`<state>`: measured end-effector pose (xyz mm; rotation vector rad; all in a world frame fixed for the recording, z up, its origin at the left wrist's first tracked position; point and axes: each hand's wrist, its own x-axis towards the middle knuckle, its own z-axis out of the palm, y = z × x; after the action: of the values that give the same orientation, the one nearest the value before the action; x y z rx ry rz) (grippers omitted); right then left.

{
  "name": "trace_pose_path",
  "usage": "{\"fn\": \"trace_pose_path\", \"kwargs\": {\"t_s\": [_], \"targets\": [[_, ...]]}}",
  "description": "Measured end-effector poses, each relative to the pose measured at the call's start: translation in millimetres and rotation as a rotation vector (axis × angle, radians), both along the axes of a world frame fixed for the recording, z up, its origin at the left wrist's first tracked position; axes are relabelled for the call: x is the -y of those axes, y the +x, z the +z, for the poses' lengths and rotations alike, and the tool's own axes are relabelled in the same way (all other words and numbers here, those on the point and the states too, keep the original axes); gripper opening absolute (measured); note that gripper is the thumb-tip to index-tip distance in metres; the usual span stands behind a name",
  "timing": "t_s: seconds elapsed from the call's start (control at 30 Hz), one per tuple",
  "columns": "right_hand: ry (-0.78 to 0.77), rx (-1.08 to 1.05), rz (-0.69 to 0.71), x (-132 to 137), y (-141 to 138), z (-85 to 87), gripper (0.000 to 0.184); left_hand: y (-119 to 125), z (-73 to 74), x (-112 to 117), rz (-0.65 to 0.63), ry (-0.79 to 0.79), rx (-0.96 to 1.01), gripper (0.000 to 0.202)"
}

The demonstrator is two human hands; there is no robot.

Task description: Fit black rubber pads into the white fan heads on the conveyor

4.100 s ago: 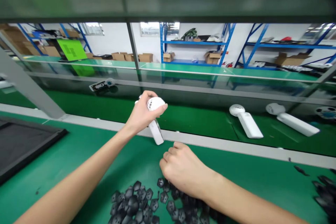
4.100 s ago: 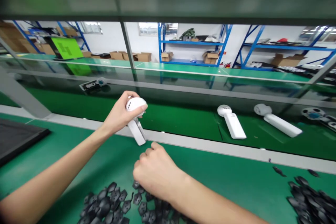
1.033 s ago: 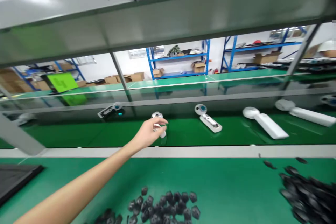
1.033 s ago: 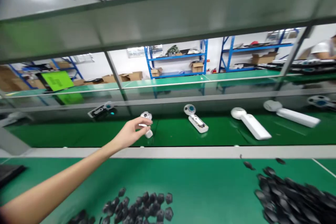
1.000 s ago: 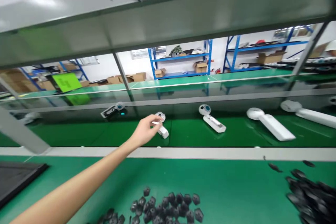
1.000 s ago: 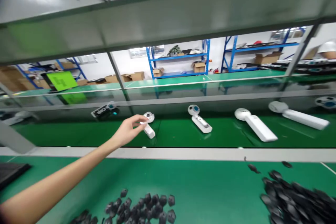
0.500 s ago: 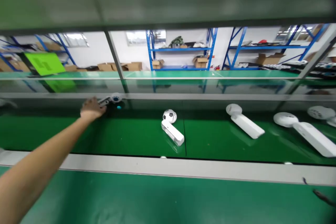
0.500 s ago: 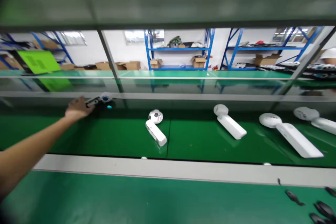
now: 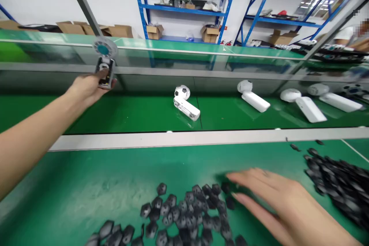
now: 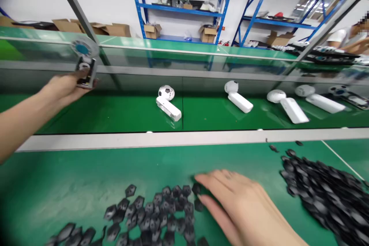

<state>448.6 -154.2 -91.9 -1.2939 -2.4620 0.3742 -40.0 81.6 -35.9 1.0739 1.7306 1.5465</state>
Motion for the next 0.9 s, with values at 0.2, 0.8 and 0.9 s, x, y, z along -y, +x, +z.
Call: {"fn": "trace_pose_path", "kwargs": {"t_s": [0.2, 0.8, 0.9], "targets": [[-0.286, 0.039, -0.007, -25.9, -18.8, 32.6, 0.023, 74.2, 13.4, 91.7, -0.209, 0.053, 0.482, 0.029], [-0.442, -0.125, -0.062, -18.6, -39.5, 31.4, 0.012, 178.7, 7.8, 124.8, -0.54, 0.002, 0.023, 0.059], [-0.512, -0.298, -0.11, -21.6, -38.0, 33.6, 0.013, 181.2, -1.5, 129.7, -0.575, -0.006, -0.064, 0.064]]}}
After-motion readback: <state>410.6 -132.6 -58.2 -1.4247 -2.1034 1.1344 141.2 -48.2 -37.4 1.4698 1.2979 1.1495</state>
